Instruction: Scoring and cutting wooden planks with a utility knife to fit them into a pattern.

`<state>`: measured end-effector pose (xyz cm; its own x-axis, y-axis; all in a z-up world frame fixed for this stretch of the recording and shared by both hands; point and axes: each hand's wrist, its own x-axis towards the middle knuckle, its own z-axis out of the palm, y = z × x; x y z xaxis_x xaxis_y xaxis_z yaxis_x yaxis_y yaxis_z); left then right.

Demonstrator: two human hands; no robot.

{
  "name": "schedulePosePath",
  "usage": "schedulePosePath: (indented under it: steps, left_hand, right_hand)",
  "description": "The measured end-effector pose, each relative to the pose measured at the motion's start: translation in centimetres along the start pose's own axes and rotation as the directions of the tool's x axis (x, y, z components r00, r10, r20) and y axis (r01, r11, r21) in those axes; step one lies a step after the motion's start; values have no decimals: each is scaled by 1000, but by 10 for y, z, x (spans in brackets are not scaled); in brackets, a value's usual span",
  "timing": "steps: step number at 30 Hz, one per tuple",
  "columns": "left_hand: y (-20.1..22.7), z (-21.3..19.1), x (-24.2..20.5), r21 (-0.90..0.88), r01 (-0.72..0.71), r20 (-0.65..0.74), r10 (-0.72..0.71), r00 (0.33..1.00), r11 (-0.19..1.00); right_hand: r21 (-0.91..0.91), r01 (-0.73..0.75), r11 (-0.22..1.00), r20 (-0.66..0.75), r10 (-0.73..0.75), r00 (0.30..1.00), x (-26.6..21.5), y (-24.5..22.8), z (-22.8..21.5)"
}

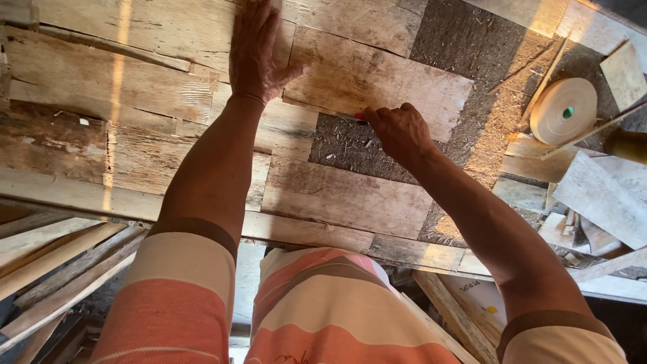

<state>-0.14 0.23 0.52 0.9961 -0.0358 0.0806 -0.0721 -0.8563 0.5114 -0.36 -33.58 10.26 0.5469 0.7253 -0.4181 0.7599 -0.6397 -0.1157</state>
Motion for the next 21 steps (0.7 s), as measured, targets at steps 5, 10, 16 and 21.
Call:
schedulePosePath:
  steps: [5,10,16,21]
  left_hand:
    - [-21,20,0,43,-128,-132,133,982,991]
    - [-12,9,2,45,-51,-44,53,998,998]
    - [-10,9,4,56,-6,-15,7,1000,998]
    - [-18,16,1,81,-85,-86,92,992,993]
  right_hand:
    - [29,-7,1000,-6,7,1000,-10,11,5]
    - [13,2,1000,-42,-2,999,-26,25,12]
    - [15,-2,1000,-61,3,998,-34,35,13]
    - [-55,-4,998,41,6,999,-45,43,13]
